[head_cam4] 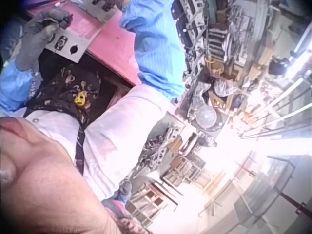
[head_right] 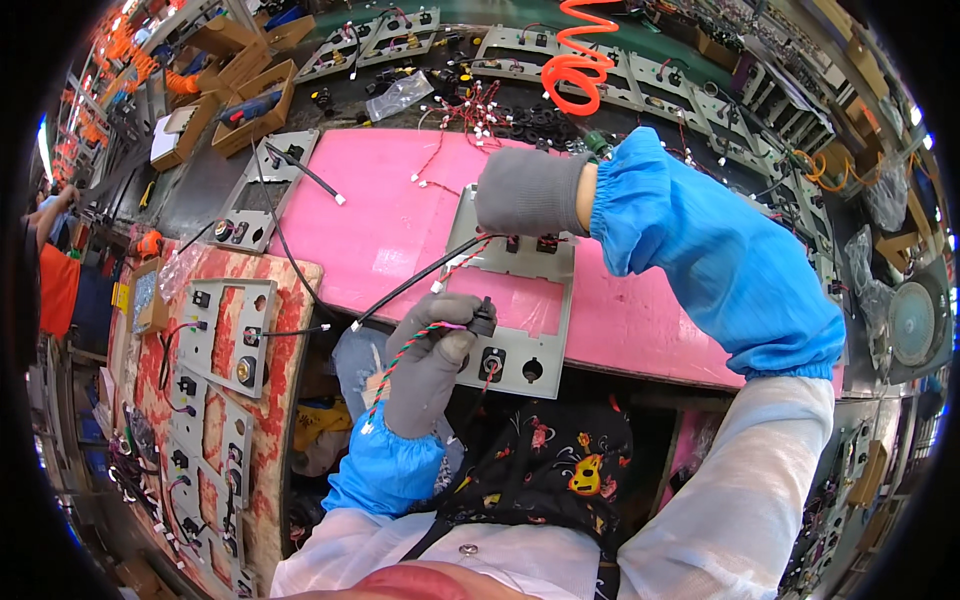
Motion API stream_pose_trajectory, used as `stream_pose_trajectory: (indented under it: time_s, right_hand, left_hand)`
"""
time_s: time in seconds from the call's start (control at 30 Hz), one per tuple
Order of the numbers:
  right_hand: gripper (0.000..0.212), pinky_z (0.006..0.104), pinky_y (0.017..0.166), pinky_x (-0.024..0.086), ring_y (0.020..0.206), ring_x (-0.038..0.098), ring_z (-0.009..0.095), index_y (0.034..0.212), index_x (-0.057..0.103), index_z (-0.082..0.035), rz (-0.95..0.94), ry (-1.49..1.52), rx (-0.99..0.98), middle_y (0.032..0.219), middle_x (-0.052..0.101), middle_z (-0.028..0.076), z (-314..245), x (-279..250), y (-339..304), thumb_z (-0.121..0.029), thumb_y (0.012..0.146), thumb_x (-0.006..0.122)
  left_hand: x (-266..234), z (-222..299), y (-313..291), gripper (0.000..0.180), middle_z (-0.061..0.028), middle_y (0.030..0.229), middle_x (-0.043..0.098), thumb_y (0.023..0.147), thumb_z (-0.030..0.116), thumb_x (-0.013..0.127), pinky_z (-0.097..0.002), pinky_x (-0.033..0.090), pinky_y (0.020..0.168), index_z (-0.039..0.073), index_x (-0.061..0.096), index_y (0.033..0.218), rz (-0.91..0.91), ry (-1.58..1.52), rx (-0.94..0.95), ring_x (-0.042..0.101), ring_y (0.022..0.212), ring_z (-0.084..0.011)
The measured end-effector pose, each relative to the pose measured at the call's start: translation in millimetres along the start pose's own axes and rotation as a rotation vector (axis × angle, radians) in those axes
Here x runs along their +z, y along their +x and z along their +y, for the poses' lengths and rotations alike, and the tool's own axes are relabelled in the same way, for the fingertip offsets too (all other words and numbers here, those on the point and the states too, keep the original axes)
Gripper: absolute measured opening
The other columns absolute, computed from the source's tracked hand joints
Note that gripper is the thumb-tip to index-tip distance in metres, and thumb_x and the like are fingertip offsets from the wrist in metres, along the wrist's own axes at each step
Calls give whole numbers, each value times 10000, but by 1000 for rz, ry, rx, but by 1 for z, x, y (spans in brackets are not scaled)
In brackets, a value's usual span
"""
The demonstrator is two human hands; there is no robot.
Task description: Assembling an electronics control panel by installing switches, wiring components, and using a pneumatic screwdriver.
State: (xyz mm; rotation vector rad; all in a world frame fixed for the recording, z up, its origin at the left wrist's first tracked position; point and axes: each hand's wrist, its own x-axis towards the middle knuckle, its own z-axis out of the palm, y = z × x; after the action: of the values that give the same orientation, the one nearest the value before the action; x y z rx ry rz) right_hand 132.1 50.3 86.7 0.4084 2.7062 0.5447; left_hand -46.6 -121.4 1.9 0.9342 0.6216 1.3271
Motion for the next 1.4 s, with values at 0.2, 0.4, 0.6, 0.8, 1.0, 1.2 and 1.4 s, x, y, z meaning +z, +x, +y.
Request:
stream_pose_trajectory:
  time_s: [0.2, 0.4, 0.6, 0.8, 1.0, 1.2, 1.4]
  right_hand:
    - [61, 383, 638, 512, 735, 653, 257, 765, 679, -143, 88, 130, 49, 763, 640, 40, -1, 2, -6, -164, 790, 628]
    - [77, 391, 677, 539, 822, 666, 279, 844, 689, -112, -22, 138, 309, 883, 659, 68, -7, -17, -13, -123, 789, 638]
    - [188, 417, 823, 524, 1026, 613, 285, 940, 707, -114, 151, 363, 383, 1110, 656, 42, -23, -5, -28, -64, 767, 651]
    - [212, 381, 851, 503, 1075, 591, 264, 933, 699, -130, 524, 430, 518, 1130, 638, 45, -50, 26, -34, -29, 753, 651]
    - [241, 409, 913, 465, 1092, 581, 283, 1012, 678, -134, 758, 433, 649, 1163, 630, 59, -70, 29, -44, -60, 786, 637]
    - [269, 446, 844, 491, 974, 623, 314, 1115, 647, -131, 953, 732, 1283, 1097, 643, 91, -123, 23, -78, -124, 849, 611]
    - [353, 444, 741, 524, 911, 661, 338, 1075, 652, -80, 274, 838, 1390, 962, 677, 150, -131, 27, -73, -367, 877, 598]
  left_hand:
    - [10, 7, 0, 273, -58, 1040, 655, 870, 141, 720, -294, 499, 878, 24, 625, 1098, 10, 49, 68, 618, 959, -141]
    - [13, 59, 16, 178, -110, 970, 663, 893, 38, 602, -350, 520, 871, -20, 616, 1060, 121, 124, 456, 634, 914, -197]
    - [8, 95, 80, 208, -76, 1000, 646, 924, 111, 602, -277, 538, 802, 1, 611, 1100, 196, 355, 211, 636, 902, -140]
    - [-11, 70, 130, 268, -89, 899, 704, 854, 113, 678, -269, 542, 705, -23, 662, 1084, -149, 853, -159, 670, 803, -133]
    - [0, 45, 161, 235, -64, 843, 701, 839, 62, 697, -264, 529, 612, -6, 681, 1063, -270, 1105, -274, 656, 688, -125]
    - [0, 39, 164, 225, -69, 850, 706, 835, 71, 708, -264, 530, 624, -5, 693, 1046, -314, 1175, -303, 651, 708, -117]
    - [13, 39, 158, 209, -106, 821, 717, 808, 214, 740, -335, 524, 696, 76, 744, 965, -215, 1727, -105, 679, 731, -205]
